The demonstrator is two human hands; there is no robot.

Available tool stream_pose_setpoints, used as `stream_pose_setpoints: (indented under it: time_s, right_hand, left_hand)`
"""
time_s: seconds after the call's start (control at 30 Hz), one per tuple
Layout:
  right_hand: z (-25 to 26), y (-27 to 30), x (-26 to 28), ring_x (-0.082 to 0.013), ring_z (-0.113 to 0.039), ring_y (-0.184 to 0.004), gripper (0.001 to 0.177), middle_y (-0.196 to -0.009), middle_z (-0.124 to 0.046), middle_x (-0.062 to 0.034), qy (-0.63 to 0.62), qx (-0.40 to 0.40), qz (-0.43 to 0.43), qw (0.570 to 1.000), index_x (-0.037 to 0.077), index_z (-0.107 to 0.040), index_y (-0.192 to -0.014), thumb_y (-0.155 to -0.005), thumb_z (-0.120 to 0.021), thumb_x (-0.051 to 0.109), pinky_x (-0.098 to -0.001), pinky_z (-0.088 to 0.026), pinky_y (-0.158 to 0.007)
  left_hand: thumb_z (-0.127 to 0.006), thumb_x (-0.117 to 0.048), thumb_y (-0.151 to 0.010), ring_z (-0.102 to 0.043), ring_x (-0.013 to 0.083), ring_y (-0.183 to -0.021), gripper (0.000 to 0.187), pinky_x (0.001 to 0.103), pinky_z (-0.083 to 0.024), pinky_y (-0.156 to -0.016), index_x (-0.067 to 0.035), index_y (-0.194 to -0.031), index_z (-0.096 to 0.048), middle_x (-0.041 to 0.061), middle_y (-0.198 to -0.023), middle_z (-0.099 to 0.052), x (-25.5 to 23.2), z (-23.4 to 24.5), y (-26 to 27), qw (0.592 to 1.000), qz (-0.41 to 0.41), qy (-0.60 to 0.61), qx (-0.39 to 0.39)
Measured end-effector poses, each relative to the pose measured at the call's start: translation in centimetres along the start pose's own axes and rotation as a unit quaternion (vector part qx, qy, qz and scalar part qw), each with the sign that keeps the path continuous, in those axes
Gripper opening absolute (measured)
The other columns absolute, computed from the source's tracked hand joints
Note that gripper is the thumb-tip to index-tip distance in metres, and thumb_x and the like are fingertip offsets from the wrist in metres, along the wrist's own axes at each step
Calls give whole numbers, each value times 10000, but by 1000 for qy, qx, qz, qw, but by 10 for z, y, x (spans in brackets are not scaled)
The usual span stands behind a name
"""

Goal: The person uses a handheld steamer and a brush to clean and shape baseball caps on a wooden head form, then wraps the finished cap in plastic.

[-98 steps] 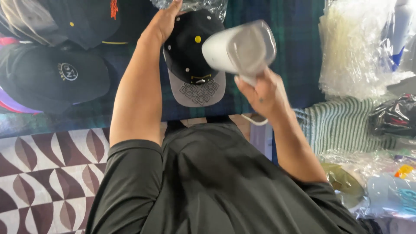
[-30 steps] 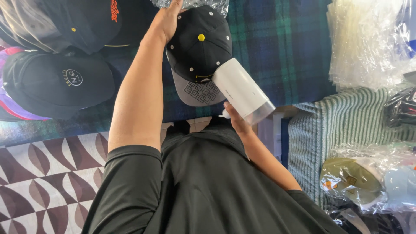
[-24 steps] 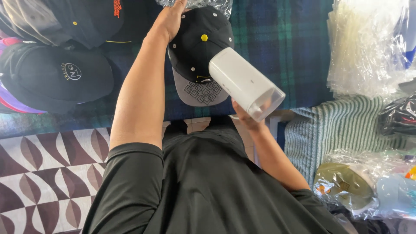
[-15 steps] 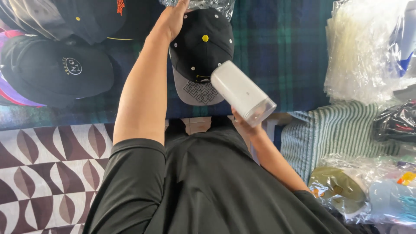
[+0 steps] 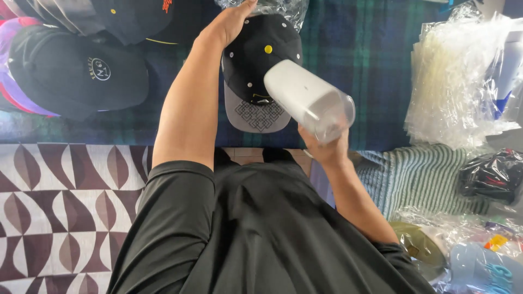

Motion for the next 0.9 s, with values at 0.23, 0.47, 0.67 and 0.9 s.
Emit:
stream_pose_setpoints:
  time_s: [0.23,0.47,0.67,0.9]
  right_hand:
    - [15,-2,3,-353,-686,-639,344,-837,-735,-192,3,33,-82,996,-76,-677,-1046,-810,-797,144,-410,-529,-518]
    - [17,6,18,-336,-714,-702,588,-937,-748,-151,-14,120,-183,976,-1,-590,-1277,-804,-810,271,-412,-549,-588]
    - [8,-69,46,-406,-705,-647,520,-978,-749,-177,89,168,-89,978,-11,-592,-1243,-870,-730,323,-470,-535,-528]
    - [5,-23,30,-532,-709,-792,543,-1084,-697,-196,94,272,-172,942,45,-558,-1086,-860,-698,518,-624,-577,-693]
  left_hand:
    - [-416,-712,-843,-690,222,-1153,745,377,-489,-1036,-152,-1235,-711,21,-1260,-727,21,-2,-12,999,-36,7,-18]
    - [-455,-688,-874,-637,206,-1259,815,266,-464,-1054,-12,-1255,-706,95,-1321,-716,46,-2,64,962,-88,226,-126]
    - [-439,-548,-972,-580,224,-1346,723,268,-418,-1114,45,-1341,-623,145,-1422,-641,66,-14,96,938,-89,300,-145]
    - [-517,-216,-1070,-716,363,-929,282,489,-550,-837,-97,-1197,-738,127,-889,-760,74,-30,224,946,-128,67,-289]
Point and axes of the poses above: each hand's wrist, its own y-axis away from the middle knuckle, its own z-axis out of the back of the hand, x = y × z, the point moved 5 cm from there along -y, towards the middle knuckle
